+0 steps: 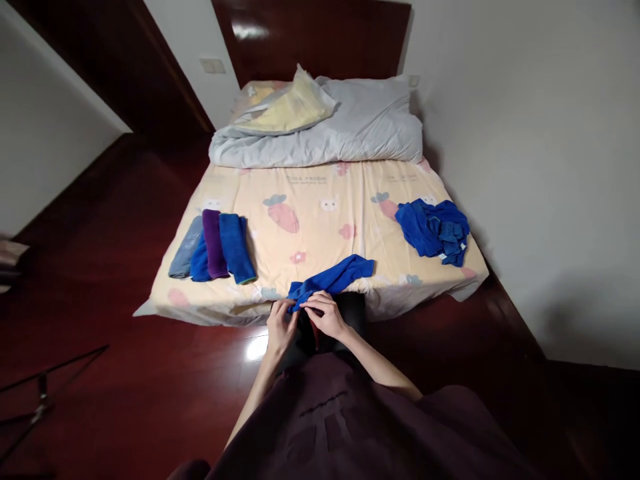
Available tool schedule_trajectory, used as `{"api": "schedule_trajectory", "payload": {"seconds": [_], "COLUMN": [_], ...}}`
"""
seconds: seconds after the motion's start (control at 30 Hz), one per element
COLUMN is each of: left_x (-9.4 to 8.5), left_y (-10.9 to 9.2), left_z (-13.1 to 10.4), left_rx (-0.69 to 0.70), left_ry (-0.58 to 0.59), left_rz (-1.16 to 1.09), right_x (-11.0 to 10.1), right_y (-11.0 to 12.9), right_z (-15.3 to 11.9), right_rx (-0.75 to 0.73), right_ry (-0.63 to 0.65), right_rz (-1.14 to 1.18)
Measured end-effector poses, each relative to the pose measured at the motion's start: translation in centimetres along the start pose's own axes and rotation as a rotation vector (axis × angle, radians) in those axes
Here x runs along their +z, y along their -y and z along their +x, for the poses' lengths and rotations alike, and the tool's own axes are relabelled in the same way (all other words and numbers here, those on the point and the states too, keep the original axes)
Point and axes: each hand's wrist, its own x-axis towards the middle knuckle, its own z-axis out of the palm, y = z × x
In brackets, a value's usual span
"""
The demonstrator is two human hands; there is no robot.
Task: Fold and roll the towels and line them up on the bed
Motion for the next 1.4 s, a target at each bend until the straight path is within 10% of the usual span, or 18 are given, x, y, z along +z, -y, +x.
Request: {"api": "schedule_trajectory", "payload": {"seconds": [0.3,0.7,0.97,1.2,1.4], "left_x": [-4.1,-13.2,-17.3,-21.5,-24.3], "left_y": [-0.5,-6.2,-7.8,-8.5,-4.9], "left_z": [-4.4,-6.1,-6.6,-8.3,-9.1], "left_rx": [0.125,0.499,0.6,0.546,0.448], "left_ry": [0.166,0.104,0.05,-0.065,-0.132], "left_rz": [0.042,0.201,0.193,0.222,0.319], "right_x": [0.9,-0.9,0.3,-0.5,-6.6], "right_y": [0.4,-2.4,-2.1,-0.3,2.1], "right_z": [-0.3,-5.3,-9.6,-5.6,0.4], "right_rx": [-0.062,0.034,0.154,0.149,0.087], "right_ry": [0.078,-0.101,0.078,-0.131,-0.421], "right_rz": [-0.184,-0.214,-0.356,-0.446,-0.552]}}
